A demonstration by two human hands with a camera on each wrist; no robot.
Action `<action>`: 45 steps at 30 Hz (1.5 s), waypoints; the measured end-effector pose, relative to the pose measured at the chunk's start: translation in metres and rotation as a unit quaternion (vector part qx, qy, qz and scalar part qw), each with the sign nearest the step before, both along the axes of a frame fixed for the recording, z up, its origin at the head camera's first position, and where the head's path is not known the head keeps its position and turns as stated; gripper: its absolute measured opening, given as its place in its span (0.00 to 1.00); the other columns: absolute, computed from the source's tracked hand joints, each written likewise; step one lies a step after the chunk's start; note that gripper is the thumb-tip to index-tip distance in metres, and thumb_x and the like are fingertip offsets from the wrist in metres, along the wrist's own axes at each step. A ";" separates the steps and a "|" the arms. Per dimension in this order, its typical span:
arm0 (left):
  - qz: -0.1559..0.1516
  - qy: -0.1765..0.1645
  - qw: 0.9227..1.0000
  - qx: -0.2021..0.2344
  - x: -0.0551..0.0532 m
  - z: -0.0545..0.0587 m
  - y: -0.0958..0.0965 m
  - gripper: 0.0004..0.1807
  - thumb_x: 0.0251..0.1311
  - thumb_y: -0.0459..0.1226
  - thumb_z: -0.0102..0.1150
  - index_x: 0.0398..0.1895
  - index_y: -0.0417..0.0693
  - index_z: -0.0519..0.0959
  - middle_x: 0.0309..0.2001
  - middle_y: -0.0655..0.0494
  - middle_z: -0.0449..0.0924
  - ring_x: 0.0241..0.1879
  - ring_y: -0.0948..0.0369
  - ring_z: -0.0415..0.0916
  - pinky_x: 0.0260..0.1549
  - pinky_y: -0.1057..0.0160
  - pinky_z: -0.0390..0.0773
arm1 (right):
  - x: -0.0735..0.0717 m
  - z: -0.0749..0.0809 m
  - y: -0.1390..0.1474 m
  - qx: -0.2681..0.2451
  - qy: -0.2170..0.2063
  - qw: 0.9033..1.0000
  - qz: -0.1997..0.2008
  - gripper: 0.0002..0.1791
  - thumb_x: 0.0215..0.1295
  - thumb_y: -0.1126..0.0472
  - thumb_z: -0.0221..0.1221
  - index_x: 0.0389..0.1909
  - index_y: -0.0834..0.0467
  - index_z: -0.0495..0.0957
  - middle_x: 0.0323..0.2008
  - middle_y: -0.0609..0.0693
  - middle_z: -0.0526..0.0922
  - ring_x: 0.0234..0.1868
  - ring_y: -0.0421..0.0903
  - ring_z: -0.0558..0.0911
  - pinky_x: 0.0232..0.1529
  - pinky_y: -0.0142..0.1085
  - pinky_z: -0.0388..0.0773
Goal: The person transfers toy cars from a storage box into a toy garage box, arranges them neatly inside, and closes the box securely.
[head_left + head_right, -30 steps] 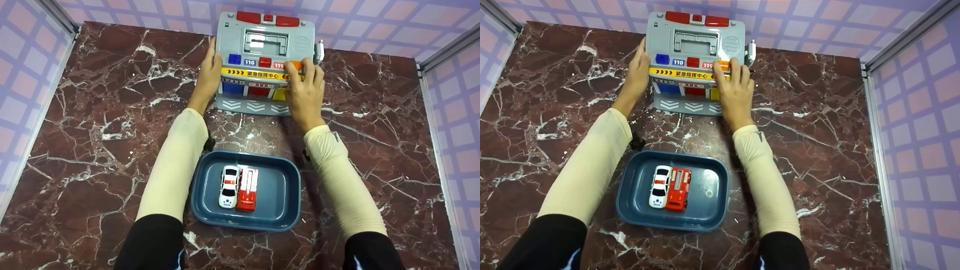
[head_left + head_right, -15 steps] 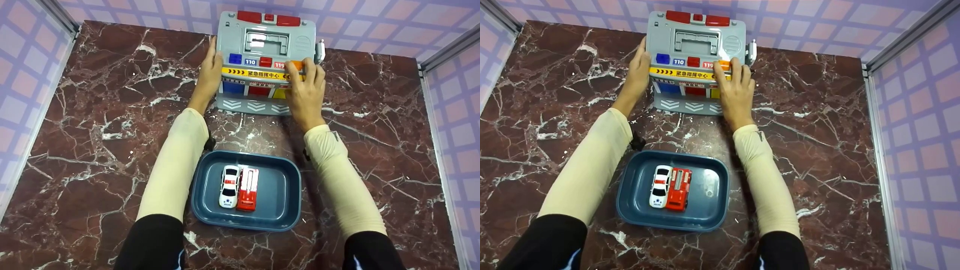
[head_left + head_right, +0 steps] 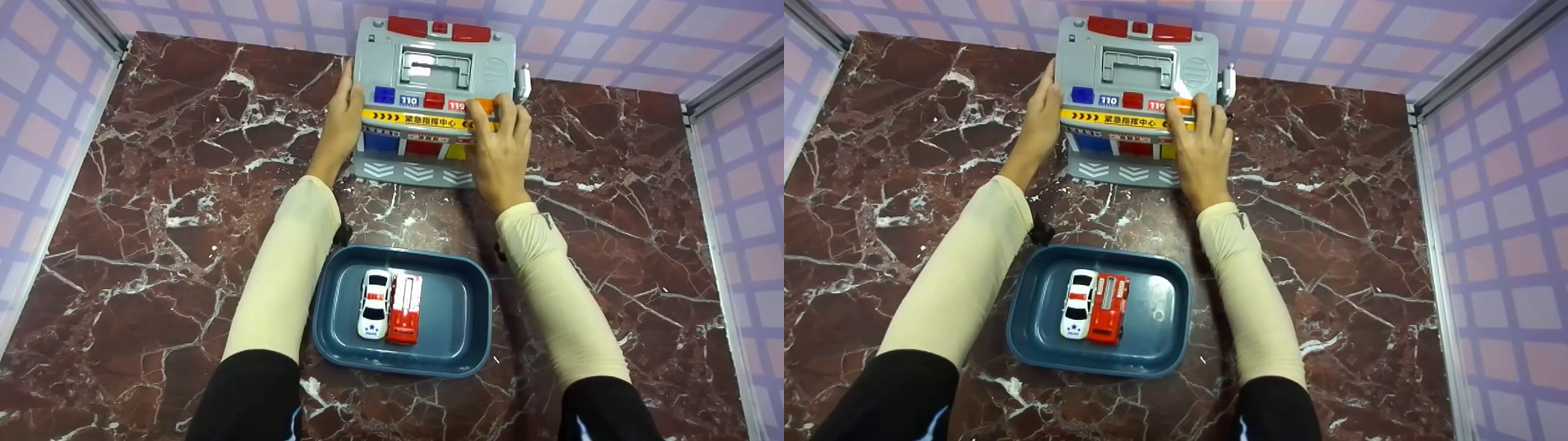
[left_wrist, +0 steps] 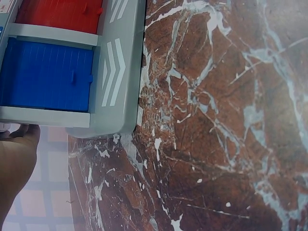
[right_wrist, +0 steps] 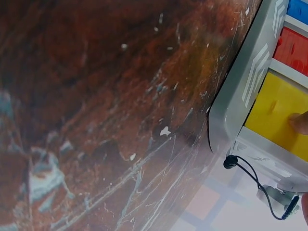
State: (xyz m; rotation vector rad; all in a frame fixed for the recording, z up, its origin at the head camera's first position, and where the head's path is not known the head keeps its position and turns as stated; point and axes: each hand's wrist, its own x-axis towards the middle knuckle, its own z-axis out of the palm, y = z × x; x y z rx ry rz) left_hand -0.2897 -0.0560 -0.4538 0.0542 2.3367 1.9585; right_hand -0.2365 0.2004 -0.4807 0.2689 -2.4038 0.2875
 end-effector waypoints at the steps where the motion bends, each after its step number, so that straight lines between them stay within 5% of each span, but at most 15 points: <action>1: -0.001 0.004 1.000 0.002 -0.001 -0.002 0.000 0.31 0.80 0.44 0.34 0.82 0.58 0.42 0.81 0.60 0.42 0.76 0.69 0.48 0.71 0.78 0.45 | 0.000 0.000 0.000 -0.001 0.000 1.000 0.000 0.31 0.53 0.71 0.61 0.59 0.48 0.70 0.57 0.61 0.69 0.55 0.63 0.66 0.51 0.51 0.73; 9: 0.002 -0.008 1.000 0.017 0.000 0.000 -0.001 0.32 0.80 0.44 0.35 0.82 0.60 0.41 0.79 0.61 0.52 0.70 0.66 0.61 0.71 0.76 0.50 | -0.001 0.002 -0.001 -0.003 0.000 1.000 0.005 0.32 0.53 0.70 0.62 0.60 0.49 0.69 0.58 0.62 0.69 0.56 0.63 0.66 0.53 0.51 0.72; 18: 0.002 -0.023 1.000 0.016 0.014 0.021 0.001 0.32 0.80 0.44 0.34 0.82 0.60 0.42 0.79 0.60 0.52 0.69 0.65 0.63 0.71 0.75 0.51 | 0.000 0.003 -0.001 -0.005 0.006 1.000 0.002 0.31 0.54 0.70 0.63 0.60 0.48 0.70 0.57 0.63 0.70 0.56 0.63 0.66 0.54 0.52 0.72; 24: 0.001 -0.018 1.000 0.009 0.016 0.026 0.001 0.32 0.80 0.44 0.33 0.82 0.59 0.41 0.81 0.61 0.45 0.75 0.67 0.53 0.72 0.76 0.47 | -0.002 0.003 -0.001 -0.006 0.019 1.000 0.002 0.30 0.56 0.69 0.62 0.60 0.49 0.69 0.57 0.63 0.70 0.56 0.64 0.67 0.54 0.52 0.73; 28: 0.001 -0.009 1.000 -0.002 0.009 0.017 0.000 0.31 0.80 0.43 0.33 0.82 0.58 0.42 0.82 0.60 0.40 0.77 0.68 0.44 0.71 0.78 0.43 | -0.001 0.002 -0.003 -0.005 0.011 1.000 -0.005 0.29 0.58 0.70 0.60 0.60 0.48 0.69 0.58 0.63 0.70 0.57 0.64 0.67 0.52 0.53 0.74; 34: 0.001 -0.002 1.000 -0.011 -0.002 0.000 -0.002 0.32 0.80 0.45 0.34 0.82 0.60 0.42 0.81 0.63 0.38 0.77 0.70 0.43 0.71 0.79 0.44 | 0.008 0.012 -0.006 -0.014 -0.068 0.998 0.002 0.37 0.52 0.67 0.66 0.64 0.47 0.67 0.63 0.63 0.65 0.63 0.64 0.63 0.57 0.55 0.70; 40: 0.004 -0.005 1.000 -0.002 0.000 0.001 -0.003 0.32 0.80 0.47 0.34 0.82 0.63 0.42 0.81 0.66 0.40 0.76 0.72 0.45 0.71 0.78 0.44 | 0.013 0.030 -0.016 -0.010 -0.159 0.986 0.048 0.45 0.54 0.52 0.71 0.73 0.45 0.61 0.73 0.62 0.56 0.73 0.65 0.54 0.73 0.60 0.49; 45: 0.004 -0.002 1.000 -0.003 -0.001 -0.003 -0.002 0.32 0.80 0.48 0.35 0.82 0.63 0.42 0.81 0.65 0.38 0.76 0.73 0.41 0.71 0.79 0.43 | 0.013 0.035 -0.024 0.005 -0.215 0.974 0.071 0.50 0.58 0.43 0.68 0.79 0.41 0.54 0.79 0.54 0.48 0.76 0.67 0.44 0.75 0.61 0.35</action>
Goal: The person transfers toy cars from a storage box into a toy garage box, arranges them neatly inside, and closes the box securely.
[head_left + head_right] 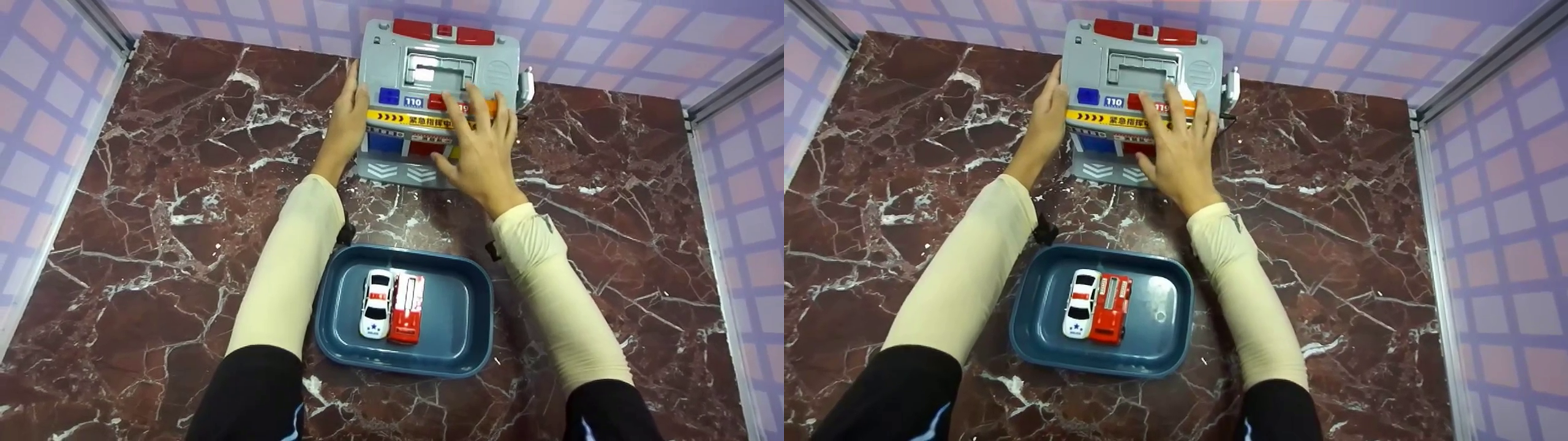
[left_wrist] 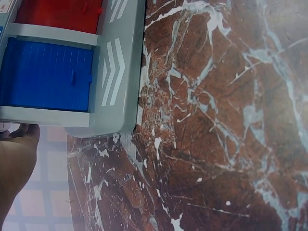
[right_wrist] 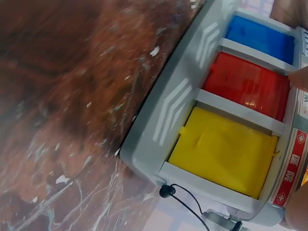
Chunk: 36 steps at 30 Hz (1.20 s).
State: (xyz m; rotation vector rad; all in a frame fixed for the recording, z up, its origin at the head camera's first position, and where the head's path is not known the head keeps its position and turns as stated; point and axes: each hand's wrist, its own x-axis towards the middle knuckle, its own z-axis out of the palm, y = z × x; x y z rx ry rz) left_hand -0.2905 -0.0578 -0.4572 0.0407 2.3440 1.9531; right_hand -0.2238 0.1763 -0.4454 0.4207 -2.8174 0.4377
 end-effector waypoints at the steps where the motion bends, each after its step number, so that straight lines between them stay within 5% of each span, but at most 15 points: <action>1: -0.001 0.000 1.000 0.001 0.000 0.000 0.001 0.32 0.80 0.48 0.35 0.82 0.63 0.42 0.81 0.65 0.38 0.76 0.73 0.41 0.71 0.79 0.43 | 0.000 0.000 0.000 0.002 -0.003 1.000 0.002 0.51 0.58 0.42 0.68 0.79 0.41 0.53 0.79 0.53 0.48 0.76 0.67 0.43 0.75 0.61 0.34; 8: -0.001 -0.008 1.000 -0.003 0.001 0.003 0.002 0.32 0.80 0.46 0.34 0.82 0.62 0.42 0.81 0.63 0.39 0.77 0.70 0.44 0.71 0.77 0.45 | -0.002 -0.003 0.005 0.007 0.003 1.000 0.020 0.45 0.66 0.34 0.59 0.79 0.41 0.53 0.78 0.51 0.55 0.76 0.68 0.45 0.75 0.62 0.35; 12: -0.004 -0.004 1.000 0.003 0.009 0.016 0.003 0.31 0.80 0.42 0.34 0.82 0.56 0.43 0.82 0.58 0.39 0.77 0.69 0.44 0.70 0.79 0.45 | -0.003 -0.005 0.006 -0.006 0.030 0.999 0.023 0.35 0.73 0.35 0.47 0.78 0.42 0.58 0.74 0.52 0.62 0.74 0.69 0.50 0.73 0.65 0.39; 17: -0.002 0.000 1.000 0.006 0.019 0.030 0.004 0.31 0.80 0.39 0.33 0.82 0.52 0.43 0.82 0.56 0.41 0.77 0.68 0.46 0.69 0.81 0.46 | -0.005 -0.008 0.006 -0.020 0.064 0.997 0.026 0.29 0.77 0.42 0.45 0.76 0.40 0.62 0.71 0.51 0.67 0.73 0.68 0.55 0.71 0.67 0.42; 28: -0.005 -0.024 1.000 0.009 0.010 0.016 0.003 0.32 0.80 0.44 0.33 0.82 0.60 0.41 0.80 0.61 0.48 0.74 0.67 0.55 0.72 0.75 0.48 | -0.006 -0.012 0.002 -0.030 0.083 0.996 0.012 0.27 0.77 0.44 0.47 0.74 0.40 0.65 0.70 0.50 0.70 0.72 0.66 0.57 0.71 0.67 0.43; 36: -0.007 -0.033 0.999 0.003 0.019 0.029 0.003 0.32 0.80 0.44 0.33 0.82 0.60 0.40 0.81 0.62 0.45 0.76 0.67 0.51 0.73 0.74 0.45 | -0.005 -0.013 0.001 -0.031 0.083 0.996 0.006 0.27 0.77 0.43 0.46 0.74 0.40 0.64 0.69 0.50 0.69 0.72 0.65 0.56 0.72 0.65 0.42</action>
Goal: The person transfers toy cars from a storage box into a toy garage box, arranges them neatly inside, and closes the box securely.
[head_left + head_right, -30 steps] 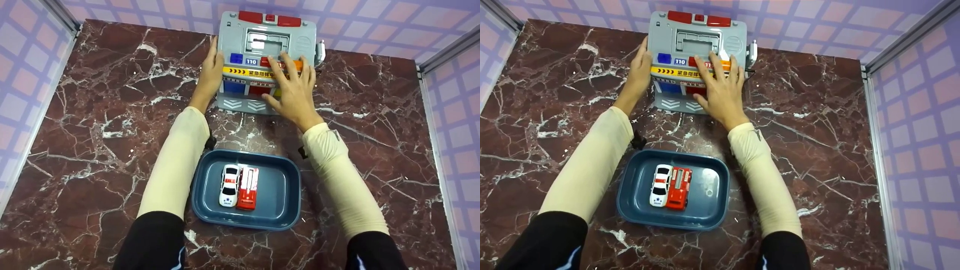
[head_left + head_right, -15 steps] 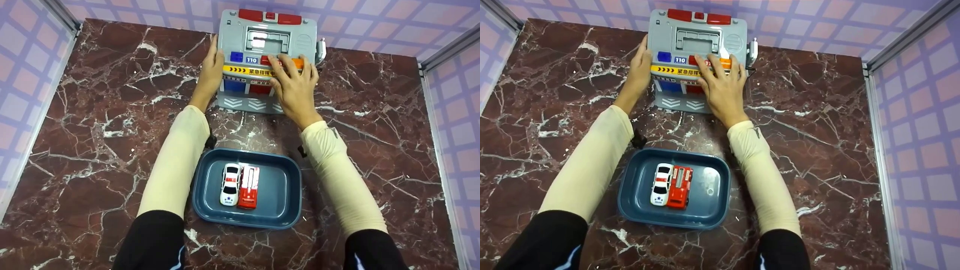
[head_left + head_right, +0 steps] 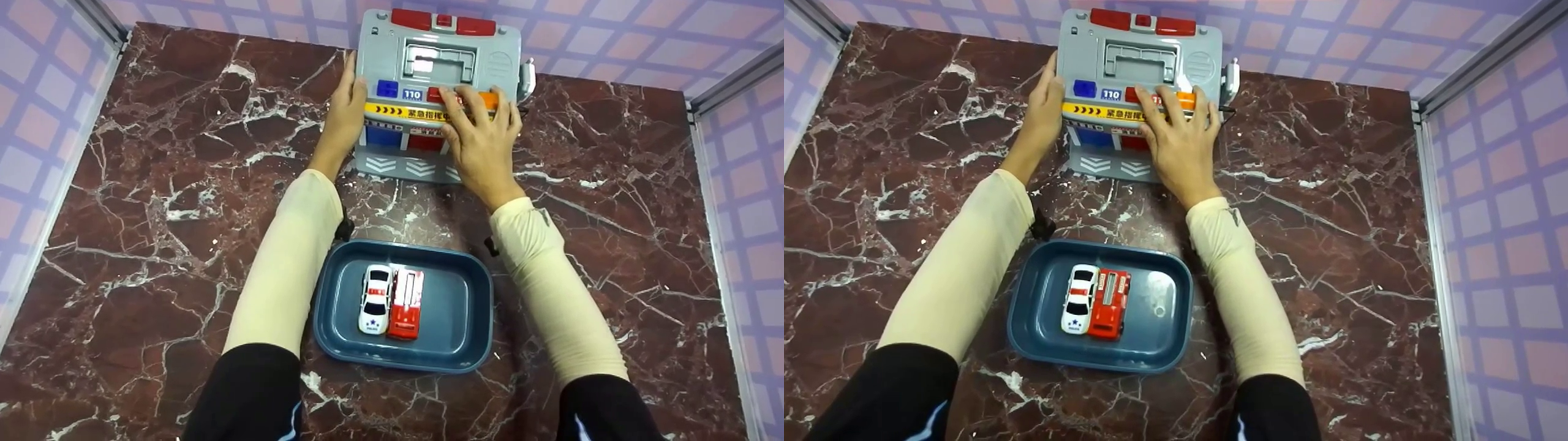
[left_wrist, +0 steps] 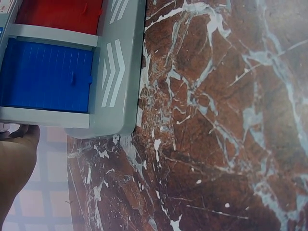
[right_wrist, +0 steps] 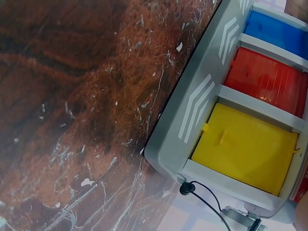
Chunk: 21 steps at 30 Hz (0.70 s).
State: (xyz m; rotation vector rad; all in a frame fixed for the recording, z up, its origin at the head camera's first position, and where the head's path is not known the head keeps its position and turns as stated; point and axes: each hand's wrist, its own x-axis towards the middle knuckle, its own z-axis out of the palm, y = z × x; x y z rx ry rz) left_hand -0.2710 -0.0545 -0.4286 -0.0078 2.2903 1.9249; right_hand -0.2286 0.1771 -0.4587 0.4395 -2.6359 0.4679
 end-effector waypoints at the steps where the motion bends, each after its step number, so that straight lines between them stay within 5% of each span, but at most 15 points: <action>1: 0.000 0.000 1.000 -0.001 0.001 0.001 0.000 0.32 0.80 0.44 0.33 0.82 0.59 0.40 0.81 0.62 0.46 0.76 0.67 0.51 0.73 0.74 0.45 | 0.000 0.000 0.000 -0.001 0.000 1.000 0.000 0.27 0.77 0.42 0.45 0.74 0.40 0.64 0.69 0.50 0.69 0.72 0.65 0.56 0.72 0.65 0.42; 7: -0.001 0.017 1.000 -0.006 -0.008 -0.011 -0.001 0.32 0.80 0.44 0.32 0.82 0.58 0.41 0.81 0.61 0.42 0.77 0.68 0.46 0.72 0.77 0.43 | -0.001 -0.002 0.000 -0.009 0.011 1.000 0.001 0.29 0.77 0.37 0.38 0.74 0.39 0.65 0.69 0.50 0.70 0.72 0.66 0.57 0.72 0.65 0.41; 13: 0.001 0.032 0.999 -0.003 -0.019 -0.029 -0.002 0.31 0.80 0.45 0.33 0.82 0.60 0.42 0.81 0.63 0.39 0.77 0.72 0.41 0.70 0.80 0.42 | -0.001 -0.002 0.000 -0.006 0.011 1.000 -0.001 0.27 0.77 0.42 0.45 0.74 0.39 0.65 0.68 0.51 0.70 0.72 0.67 0.57 0.72 0.66 0.41; 21: 0.002 0.031 1.000 -0.001 -0.015 -0.024 -0.001 0.31 0.80 0.45 0.32 0.82 0.59 0.41 0.81 0.62 0.39 0.76 0.72 0.43 0.70 0.80 0.43 | -0.001 -0.003 -0.001 -0.014 0.013 1.000 0.001 0.27 0.78 0.42 0.44 0.74 0.40 0.65 0.69 0.51 0.70 0.72 0.66 0.57 0.73 0.64 0.40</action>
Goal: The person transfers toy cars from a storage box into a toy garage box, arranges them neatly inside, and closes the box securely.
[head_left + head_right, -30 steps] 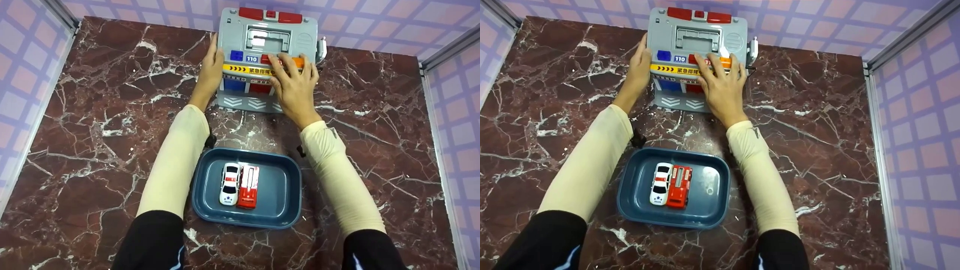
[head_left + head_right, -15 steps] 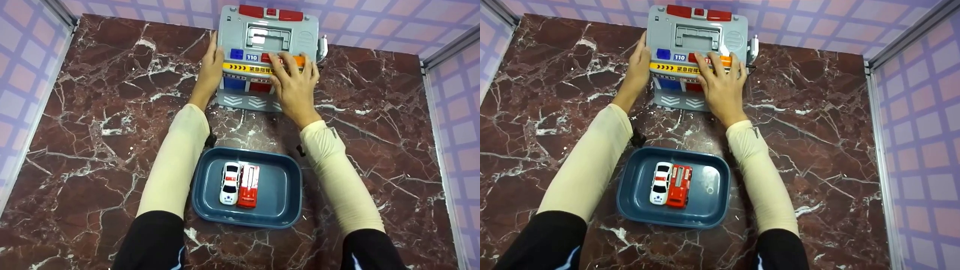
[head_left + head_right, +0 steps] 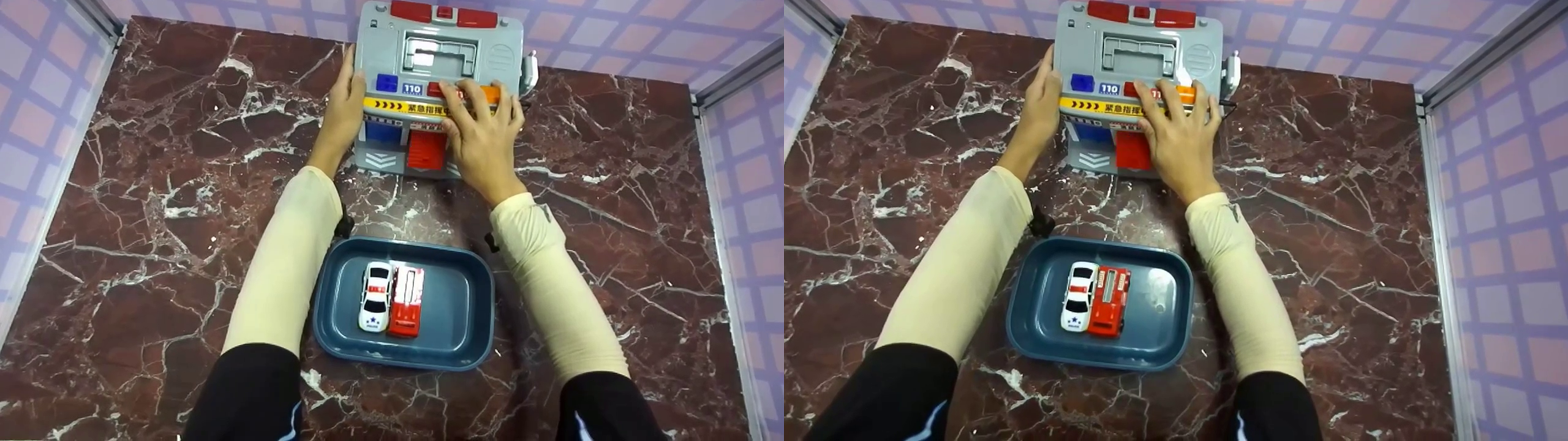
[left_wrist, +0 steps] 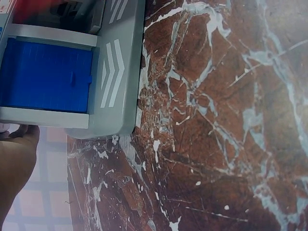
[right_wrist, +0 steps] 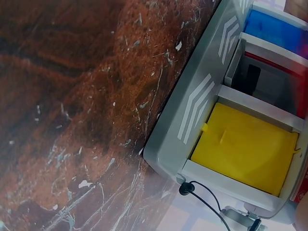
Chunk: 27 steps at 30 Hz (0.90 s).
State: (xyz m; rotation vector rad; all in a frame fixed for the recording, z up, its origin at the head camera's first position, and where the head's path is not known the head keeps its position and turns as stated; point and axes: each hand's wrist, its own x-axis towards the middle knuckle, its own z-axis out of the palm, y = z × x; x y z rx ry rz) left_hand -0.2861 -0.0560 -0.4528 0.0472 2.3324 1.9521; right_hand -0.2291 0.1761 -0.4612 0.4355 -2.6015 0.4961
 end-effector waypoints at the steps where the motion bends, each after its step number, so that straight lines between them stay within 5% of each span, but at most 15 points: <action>1: 0.001 0.000 1.000 0.000 0.000 0.001 0.000 0.31 0.80 0.45 0.32 0.82 0.59 0.41 0.81 0.62 0.39 0.76 0.72 0.43 0.70 0.80 0.42 | 0.000 0.001 0.000 0.000 0.000 1.000 0.000 0.27 0.78 0.42 0.44 0.74 0.40 0.65 0.69 0.51 0.70 0.72 0.66 0.57 0.73 0.64 0.40; 11: -0.001 -0.015 1.000 -0.002 0.002 0.005 0.001 0.32 0.80 0.45 0.33 0.82 0.60 0.41 0.82 0.62 0.36 0.77 0.72 0.39 0.71 0.79 0.42 | 0.003 0.011 0.003 0.019 -0.048 0.999 0.003 0.28 0.77 0.41 0.45 0.75 0.39 0.63 0.72 0.50 0.66 0.74 0.66 0.54 0.73 0.65 0.40; 16: -0.005 -0.012 1.000 -0.002 -0.001 -0.002 0.000 0.32 0.80 0.45 0.34 0.82 0.61 0.41 0.82 0.62 0.38 0.77 0.72 0.41 0.71 0.78 0.42 | 0.014 0.017 0.008 0.027 -0.072 0.997 0.019 0.32 0.75 0.39 0.50 0.77 0.41 0.61 0.77 0.50 0.59 0.76 0.68 0.49 0.74 0.64 0.37; 27: -0.007 -0.007 1.000 0.004 -0.005 -0.003 -0.001 0.32 0.80 0.46 0.33 0.82 0.60 0.41 0.81 0.64 0.37 0.76 0.74 0.37 0.70 0.80 0.40 | 0.054 0.030 0.008 0.017 -0.004 0.993 0.115 0.37 0.67 0.45 0.63 0.74 0.52 0.66 0.73 0.58 0.66 0.72 0.64 0.64 0.71 0.61 0.59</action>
